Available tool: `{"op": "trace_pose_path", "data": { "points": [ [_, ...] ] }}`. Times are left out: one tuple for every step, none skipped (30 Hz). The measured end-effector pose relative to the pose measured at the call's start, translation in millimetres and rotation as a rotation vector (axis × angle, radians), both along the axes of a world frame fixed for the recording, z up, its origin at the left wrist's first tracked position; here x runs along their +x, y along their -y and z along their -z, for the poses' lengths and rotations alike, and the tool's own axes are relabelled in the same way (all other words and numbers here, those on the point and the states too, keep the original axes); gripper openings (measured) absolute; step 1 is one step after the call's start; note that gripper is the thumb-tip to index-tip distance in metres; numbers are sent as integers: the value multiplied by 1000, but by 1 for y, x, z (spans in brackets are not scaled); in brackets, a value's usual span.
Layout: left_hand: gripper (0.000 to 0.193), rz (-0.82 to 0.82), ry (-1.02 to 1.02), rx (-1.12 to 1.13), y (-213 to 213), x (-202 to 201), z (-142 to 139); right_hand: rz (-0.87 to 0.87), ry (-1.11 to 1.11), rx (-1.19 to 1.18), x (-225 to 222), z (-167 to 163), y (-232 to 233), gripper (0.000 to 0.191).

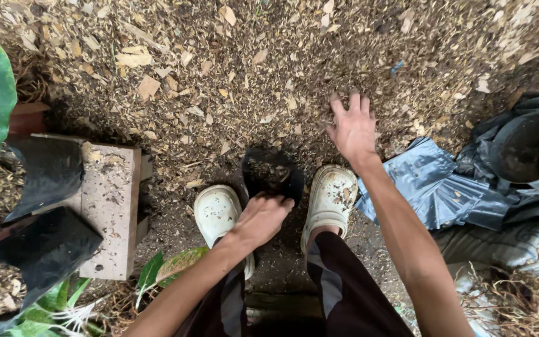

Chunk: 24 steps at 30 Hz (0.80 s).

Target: The person squats on the ground in a plant nursery and pots a seedling. They open a black plastic grow bag, place the seedling's root ball inside, add handfuls of soil and mulch around the roots, press the soil down, and set the potted seedling aside with other finished plants.

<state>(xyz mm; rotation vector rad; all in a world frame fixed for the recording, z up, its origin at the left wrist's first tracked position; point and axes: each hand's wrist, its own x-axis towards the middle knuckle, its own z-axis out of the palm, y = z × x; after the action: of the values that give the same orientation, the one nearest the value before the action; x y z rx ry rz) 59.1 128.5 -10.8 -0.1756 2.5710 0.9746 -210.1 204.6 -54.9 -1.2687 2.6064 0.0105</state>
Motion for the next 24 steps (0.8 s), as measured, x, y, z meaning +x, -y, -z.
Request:
{"op": "trace_pose_path", "data": {
  "points": [
    [32, -26, 184, 75, 1, 2, -4, 7, 28, 6, 1, 3, -4, 73],
    [30, -53, 362, 147, 3, 2, -8, 58, 67, -15, 0, 3, -7, 72],
    [32, -85, 536, 220, 5, 1, -11, 101, 102, -36, -3, 1, -9, 73],
    [30, -69, 456, 158, 7, 1, -15, 144, 138, -55, -5, -4, -11, 75],
    [29, -48, 377, 98, 9, 2, -19, 144, 181, -199, -6, -11, -13, 69],
    [29, -28, 297, 37, 12, 3, -22, 140, 224, -344, -7, -20, -13, 64],
    [25, -92, 58, -98, 16, 6, -24, 136, 266, -489, -5, -29, -11, 60],
    [22, -156, -180, -232, 22, 10, -27, 339, 500, -464, -1, -38, -10, 56],
    [20, -224, -414, -366, 25, 13, -29, 539, 737, -424, 4, -50, -12, 53],
    [16, -308, -331, -348, 28, 14, -29, 739, 973, -376, 13, -59, -12, 50],
    [15, -385, -248, -327, 32, 15, -30, 635, 971, -388, 25, -67, -13, 49],
    [15, -465, -162, -306, 34, 16, -30, 528, 969, -397, 38, -73, -15, 48],
    [19, -492, -149, -284, 34, 16, -31, 418, 966, -405, 50, -76, -17, 47],
    [26, -520, -142, -265, 35, 15, -31, 390, 1281, -506, 62, -75, -14, 46],
    [35, -549, -133, -246, 35, 14, -31, 353, 1599, -601, 74, -70, -10, 46],
    [45, -589, -37, -153, 35, 13, -30, 340, 1609, -537, 86, -63, -7, 52],
    [56, -626, 63, -56, 36, 12, -29, 330, 1619, -471, 98, -55, -5, 57],
    [67, -661, 161, 39, 36, 12, -29, 246, 1455, -445, 109, -46, -4, 59],
    [73, -662, 132, 74, 37, 11, -28, 160, 1286, -422, 117, -37, -2, 60],
    [79, -665, 104, 107, 38, 11, -26, 72, 1117, -397, 124, -28, -1, 62],
    [84, -670, 78, 141, 38, 12, -25, 8, 1080, -436, 131, -20, -2, 57],
    [85, -664, 63, 152, 38, 13, -24, -51, 1040, -476, 137, -14, -4, 52],
    [86, -659, 45, 161, 39, 14, -22, -113, 996, -516, 140, -10, -6, 48],
    [87, -657, 29, 172, 40, 15, -21, -163, 899, -553, 142, -8, -9, 43]
  ]
}}
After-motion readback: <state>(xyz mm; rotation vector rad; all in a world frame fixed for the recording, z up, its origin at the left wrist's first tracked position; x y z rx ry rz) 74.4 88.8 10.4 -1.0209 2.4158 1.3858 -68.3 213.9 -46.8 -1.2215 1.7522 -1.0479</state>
